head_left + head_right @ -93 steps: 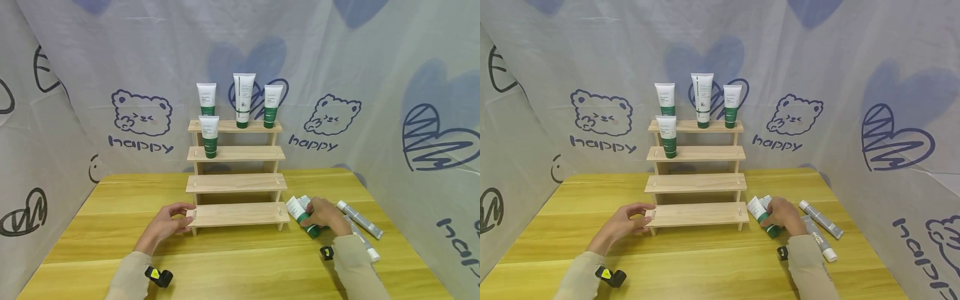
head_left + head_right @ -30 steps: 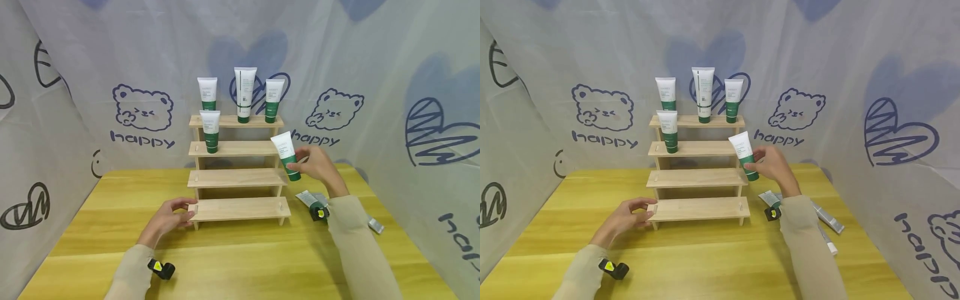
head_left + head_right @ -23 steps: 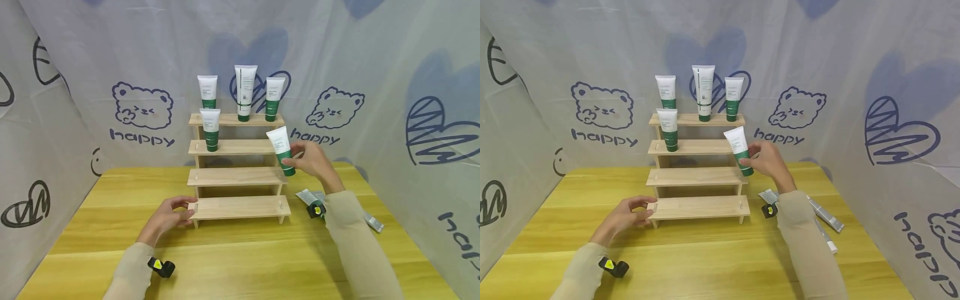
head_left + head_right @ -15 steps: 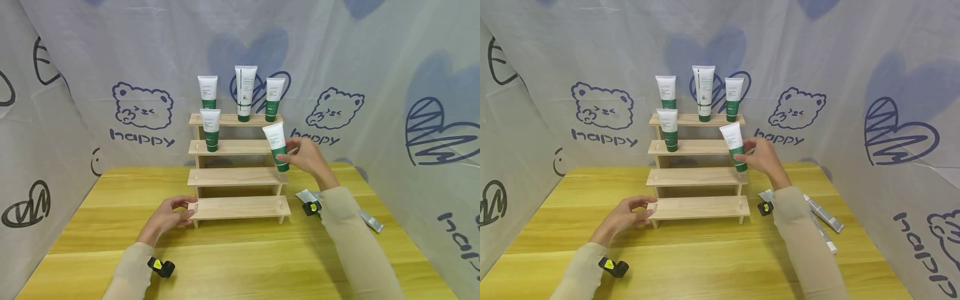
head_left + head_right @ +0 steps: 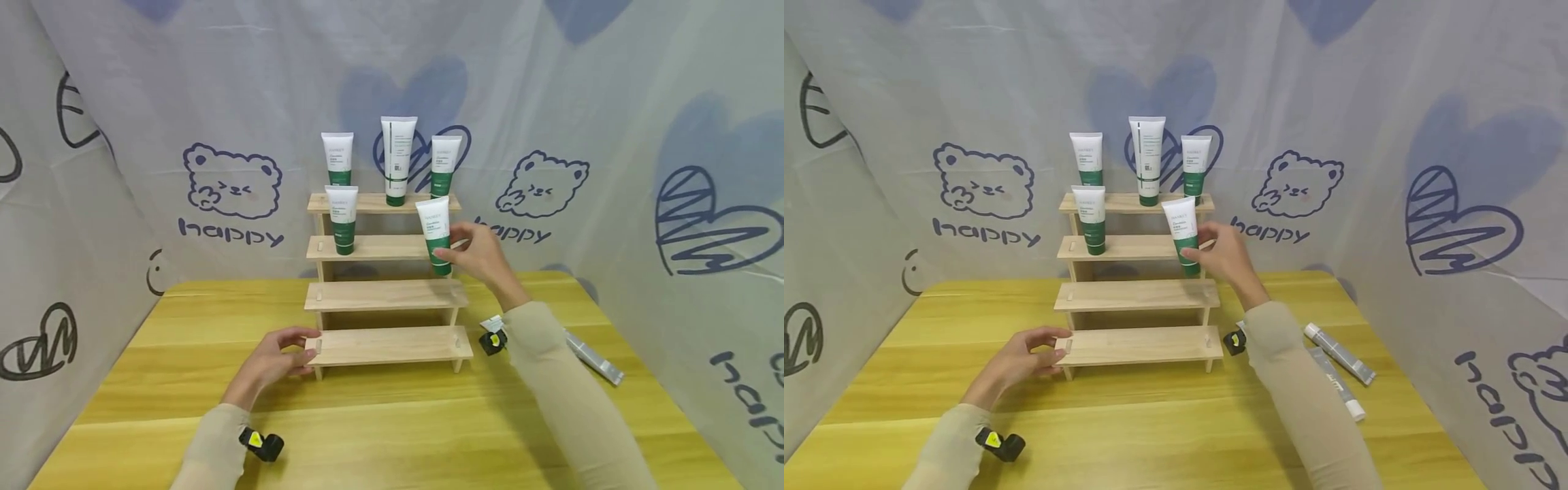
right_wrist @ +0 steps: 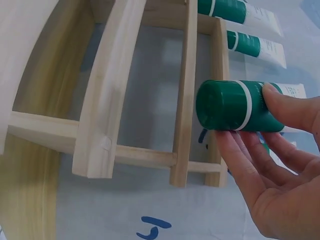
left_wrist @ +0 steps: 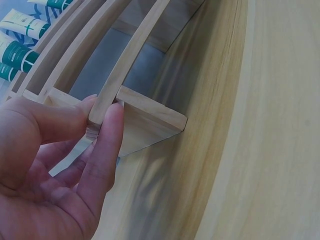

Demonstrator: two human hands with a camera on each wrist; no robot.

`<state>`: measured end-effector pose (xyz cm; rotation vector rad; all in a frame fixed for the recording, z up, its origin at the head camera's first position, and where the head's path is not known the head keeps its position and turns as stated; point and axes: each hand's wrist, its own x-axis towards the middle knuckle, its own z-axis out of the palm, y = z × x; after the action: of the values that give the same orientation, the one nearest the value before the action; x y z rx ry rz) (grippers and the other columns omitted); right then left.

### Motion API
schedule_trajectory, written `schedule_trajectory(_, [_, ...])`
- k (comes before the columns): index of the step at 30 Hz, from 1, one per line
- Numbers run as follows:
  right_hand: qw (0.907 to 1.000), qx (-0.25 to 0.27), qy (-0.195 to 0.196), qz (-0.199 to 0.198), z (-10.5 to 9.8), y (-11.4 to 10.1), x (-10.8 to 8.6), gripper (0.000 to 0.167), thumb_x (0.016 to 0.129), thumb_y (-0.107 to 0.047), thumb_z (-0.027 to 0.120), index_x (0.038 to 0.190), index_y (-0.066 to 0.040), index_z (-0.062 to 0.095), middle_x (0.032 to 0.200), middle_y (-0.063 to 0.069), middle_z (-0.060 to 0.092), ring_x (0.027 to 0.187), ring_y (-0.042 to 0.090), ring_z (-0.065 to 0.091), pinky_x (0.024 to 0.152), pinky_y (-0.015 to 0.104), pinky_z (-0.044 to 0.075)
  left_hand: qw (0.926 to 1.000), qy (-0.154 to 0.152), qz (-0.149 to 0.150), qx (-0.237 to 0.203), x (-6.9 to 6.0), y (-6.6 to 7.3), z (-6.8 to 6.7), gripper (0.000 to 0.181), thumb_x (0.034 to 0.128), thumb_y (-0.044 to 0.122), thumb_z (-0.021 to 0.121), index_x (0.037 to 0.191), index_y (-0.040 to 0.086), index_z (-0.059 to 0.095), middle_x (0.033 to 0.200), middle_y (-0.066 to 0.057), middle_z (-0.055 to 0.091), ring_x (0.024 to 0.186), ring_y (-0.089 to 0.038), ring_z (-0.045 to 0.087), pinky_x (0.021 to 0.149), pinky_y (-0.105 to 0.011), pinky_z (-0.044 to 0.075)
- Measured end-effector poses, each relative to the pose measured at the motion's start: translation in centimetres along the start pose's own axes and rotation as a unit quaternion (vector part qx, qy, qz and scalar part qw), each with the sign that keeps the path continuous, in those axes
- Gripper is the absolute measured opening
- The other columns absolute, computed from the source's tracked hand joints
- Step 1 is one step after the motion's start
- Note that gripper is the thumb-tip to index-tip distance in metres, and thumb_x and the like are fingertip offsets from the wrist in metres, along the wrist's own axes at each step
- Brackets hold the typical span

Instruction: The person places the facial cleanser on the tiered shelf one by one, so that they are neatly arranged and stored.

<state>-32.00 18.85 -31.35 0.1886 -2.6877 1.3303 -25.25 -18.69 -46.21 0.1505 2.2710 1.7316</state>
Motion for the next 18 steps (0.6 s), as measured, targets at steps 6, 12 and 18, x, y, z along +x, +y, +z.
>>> schedule_trajectory(6, [0.9999,0.01,0.002,-0.006,0.6,-0.4,0.3,0.045,0.09,-0.019,0.081,0.129,-0.003,0.065,0.123,0.018,0.069,0.105,0.033,0.067,0.09,0.04,0.06,1.0,0.001,0.0,0.007,0.0,0.0,0.0,0.043,0.0991,0.008,0.068,0.141,0.002,0.059,0.127,-0.02,0.052,0.092,-0.018,0.065,0.083,-0.03,0.066])
schedule_trajectory(12, [0.9998,0.019,0.001,0.0,0.8,-0.9,0.8,0.046,0.09,-0.022,0.08,0.131,-0.005,0.065,0.126,0.015,0.069,0.109,0.032,0.067,0.093,0.044,0.059,1.0,0.002,-0.002,0.005,0.0,0.0,0.0,0.043,0.0992,0.008,0.068,0.141,0.002,0.059,0.126,-0.019,0.051,0.092,-0.018,0.064,0.083,-0.03,0.066])
schedule_trajectory(18, [0.999,0.045,0.008,-0.001,1.1,-1.6,1.5,0.047,0.091,-0.019,0.08,0.133,-0.005,0.064,0.125,0.016,0.069,0.109,0.031,0.067,0.092,0.042,0.062,1.0,0.004,-0.003,0.008,-0.1,0.0,0.0,0.043,0.0991,0.008,0.068,0.141,0.003,0.059,0.125,-0.019,0.052,0.092,-0.019,0.064,0.082,-0.03,0.066])
